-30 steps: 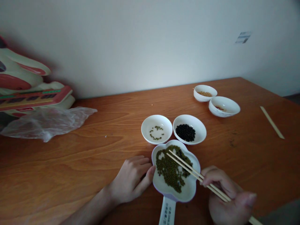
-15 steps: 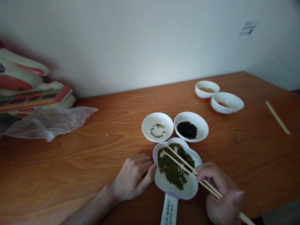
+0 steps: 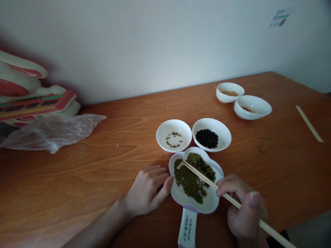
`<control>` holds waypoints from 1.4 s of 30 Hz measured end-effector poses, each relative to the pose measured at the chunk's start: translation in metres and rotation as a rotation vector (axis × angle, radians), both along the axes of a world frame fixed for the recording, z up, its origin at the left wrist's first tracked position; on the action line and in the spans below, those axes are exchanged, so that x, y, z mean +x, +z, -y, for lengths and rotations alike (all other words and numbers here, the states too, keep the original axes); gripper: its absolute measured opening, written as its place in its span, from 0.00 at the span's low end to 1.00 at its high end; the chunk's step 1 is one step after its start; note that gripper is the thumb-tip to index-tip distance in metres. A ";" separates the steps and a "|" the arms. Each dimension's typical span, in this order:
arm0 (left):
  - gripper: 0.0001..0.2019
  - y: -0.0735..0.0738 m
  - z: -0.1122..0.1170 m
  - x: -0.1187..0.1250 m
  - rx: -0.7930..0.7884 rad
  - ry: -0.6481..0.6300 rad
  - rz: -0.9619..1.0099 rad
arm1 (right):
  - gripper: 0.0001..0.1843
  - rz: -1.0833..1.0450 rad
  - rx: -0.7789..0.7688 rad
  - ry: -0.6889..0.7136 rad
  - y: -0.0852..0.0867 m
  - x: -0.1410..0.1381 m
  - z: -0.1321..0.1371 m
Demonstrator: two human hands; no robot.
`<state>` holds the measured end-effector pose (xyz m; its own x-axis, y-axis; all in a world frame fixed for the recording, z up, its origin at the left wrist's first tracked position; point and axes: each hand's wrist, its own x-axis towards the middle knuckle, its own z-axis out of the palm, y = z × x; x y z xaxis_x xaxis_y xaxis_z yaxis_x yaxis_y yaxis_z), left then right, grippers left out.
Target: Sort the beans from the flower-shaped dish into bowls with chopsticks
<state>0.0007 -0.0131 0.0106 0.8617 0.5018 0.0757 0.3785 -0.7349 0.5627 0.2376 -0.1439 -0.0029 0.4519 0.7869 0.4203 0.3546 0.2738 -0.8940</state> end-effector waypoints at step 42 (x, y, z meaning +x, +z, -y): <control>0.20 -0.002 -0.001 0.001 0.010 -0.005 0.015 | 0.36 0.037 0.061 0.078 0.006 -0.006 -0.009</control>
<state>0.0016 -0.0126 0.0089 0.8631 0.4963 0.0935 0.3663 -0.7426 0.5607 0.2317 -0.1352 0.0030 0.3737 0.7917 0.4833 0.3625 0.3549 -0.8617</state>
